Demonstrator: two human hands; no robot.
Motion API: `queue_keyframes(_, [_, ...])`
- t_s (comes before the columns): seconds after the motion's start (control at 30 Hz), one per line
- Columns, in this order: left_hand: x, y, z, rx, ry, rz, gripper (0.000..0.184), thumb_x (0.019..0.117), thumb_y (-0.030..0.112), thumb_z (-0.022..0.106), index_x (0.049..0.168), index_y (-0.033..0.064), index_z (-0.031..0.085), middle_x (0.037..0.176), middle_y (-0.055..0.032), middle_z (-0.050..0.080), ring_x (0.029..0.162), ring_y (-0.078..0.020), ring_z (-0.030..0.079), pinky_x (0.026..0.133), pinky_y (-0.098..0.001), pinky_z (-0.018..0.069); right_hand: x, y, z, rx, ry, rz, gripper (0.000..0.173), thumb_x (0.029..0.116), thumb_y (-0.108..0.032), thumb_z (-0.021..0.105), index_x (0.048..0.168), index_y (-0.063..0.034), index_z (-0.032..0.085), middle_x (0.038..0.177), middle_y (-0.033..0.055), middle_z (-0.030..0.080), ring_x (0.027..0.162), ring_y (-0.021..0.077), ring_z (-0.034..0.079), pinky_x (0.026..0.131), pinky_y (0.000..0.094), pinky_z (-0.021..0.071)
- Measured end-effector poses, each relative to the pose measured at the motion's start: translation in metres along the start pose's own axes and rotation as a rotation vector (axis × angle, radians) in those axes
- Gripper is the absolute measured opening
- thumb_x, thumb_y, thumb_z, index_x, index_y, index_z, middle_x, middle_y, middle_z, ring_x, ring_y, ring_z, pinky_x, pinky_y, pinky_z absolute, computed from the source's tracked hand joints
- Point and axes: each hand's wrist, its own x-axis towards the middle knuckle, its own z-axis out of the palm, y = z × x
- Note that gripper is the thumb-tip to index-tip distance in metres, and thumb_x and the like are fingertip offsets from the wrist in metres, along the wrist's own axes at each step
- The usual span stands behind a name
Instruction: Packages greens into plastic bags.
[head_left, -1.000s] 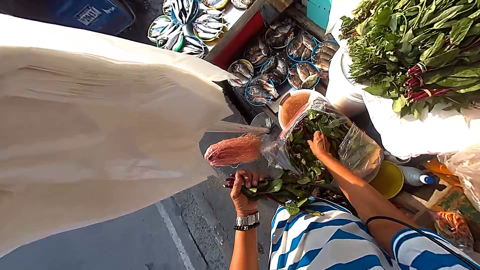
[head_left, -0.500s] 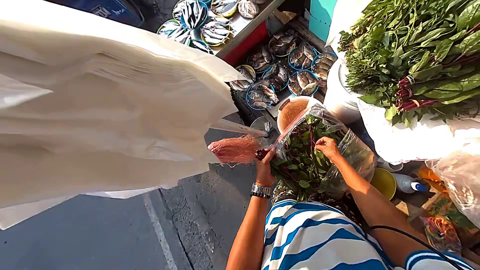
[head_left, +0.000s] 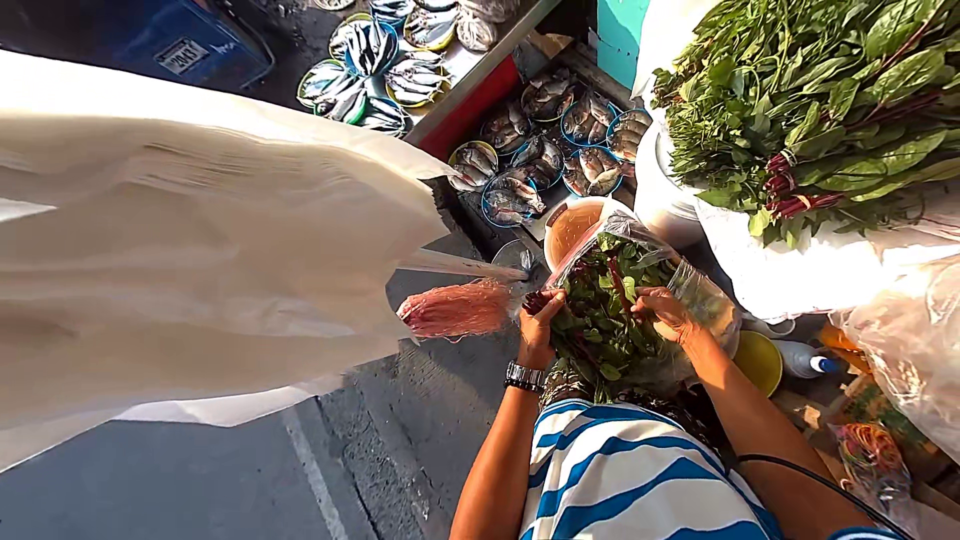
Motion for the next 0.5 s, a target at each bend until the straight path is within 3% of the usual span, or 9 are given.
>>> queue_keyframes(0.13, [-0.001,0.007,0.015,0.076,-0.131,-0.009,0.018,0.0929,0.001,0.065,0.11,-0.0026,0.069,0.087,-0.0106,0.072,0.075,-0.0155,0.069,0.073,-0.0311,0.0592,-0.009,-0.006,0.004,-0.231,-0.147,-0.056,0.022,0.0964,0.001,0.049,0.099,-0.0017,0.07,0.079,-0.0037,0.066,0.066,0.0034,0.059,0.061,0.0211,0.0507])
queue_keyframes(0.23, [-0.001,0.011,0.023,0.145,-0.263,-0.029,0.025,0.0897,-0.003,0.063,0.114,-0.0031,0.069,0.091,-0.01,0.073,0.073,-0.0141,0.067,0.072,-0.0298,0.0584,-0.016,-0.013,0.012,-0.392,-0.187,-0.119,0.024,0.0981,-0.002,0.048,0.099,-0.0022,0.072,0.082,-0.0051,0.066,0.071,-0.0002,0.058,0.066,0.0197,0.0491])
queue_keyframes(0.33, [-0.005,0.013,0.026,0.17,-0.391,-0.031,0.022,0.0888,-0.004,0.062,0.109,-0.0023,0.07,0.088,-0.007,0.073,0.07,-0.0119,0.066,0.069,-0.0274,0.0581,-0.021,-0.019,0.012,-0.386,-0.177,-0.111,0.02,0.0966,0.005,0.05,0.095,0.0005,0.07,0.082,-0.005,0.066,0.074,-0.0023,0.059,0.072,0.0187,0.0516])
queue_keyframes(0.4, [-0.009,0.013,0.028,0.178,-0.406,-0.011,0.016,0.0895,-0.004,0.062,0.103,-0.0001,0.07,0.085,-0.0043,0.072,0.069,-0.0102,0.066,0.069,-0.0265,0.0577,-0.024,-0.021,0.009,-0.351,-0.187,-0.104,0.021,0.0964,0.006,0.049,0.092,-0.0006,0.069,0.08,-0.0059,0.066,0.072,-0.0023,0.06,0.071,0.0186,0.0522])
queue_keyframes(0.5, [-0.012,0.011,0.028,0.164,-0.39,0.024,0.011,0.0899,-0.004,0.063,0.098,0.001,0.069,0.082,-0.0041,0.071,0.069,-0.0106,0.066,0.068,-0.0266,0.0578,-0.03,-0.021,-0.001,-0.301,-0.283,-0.16,0.017,0.0927,-0.004,0.055,0.092,-0.0087,0.071,0.078,-0.0102,0.067,0.069,-0.0039,0.059,0.066,0.0168,0.0505])
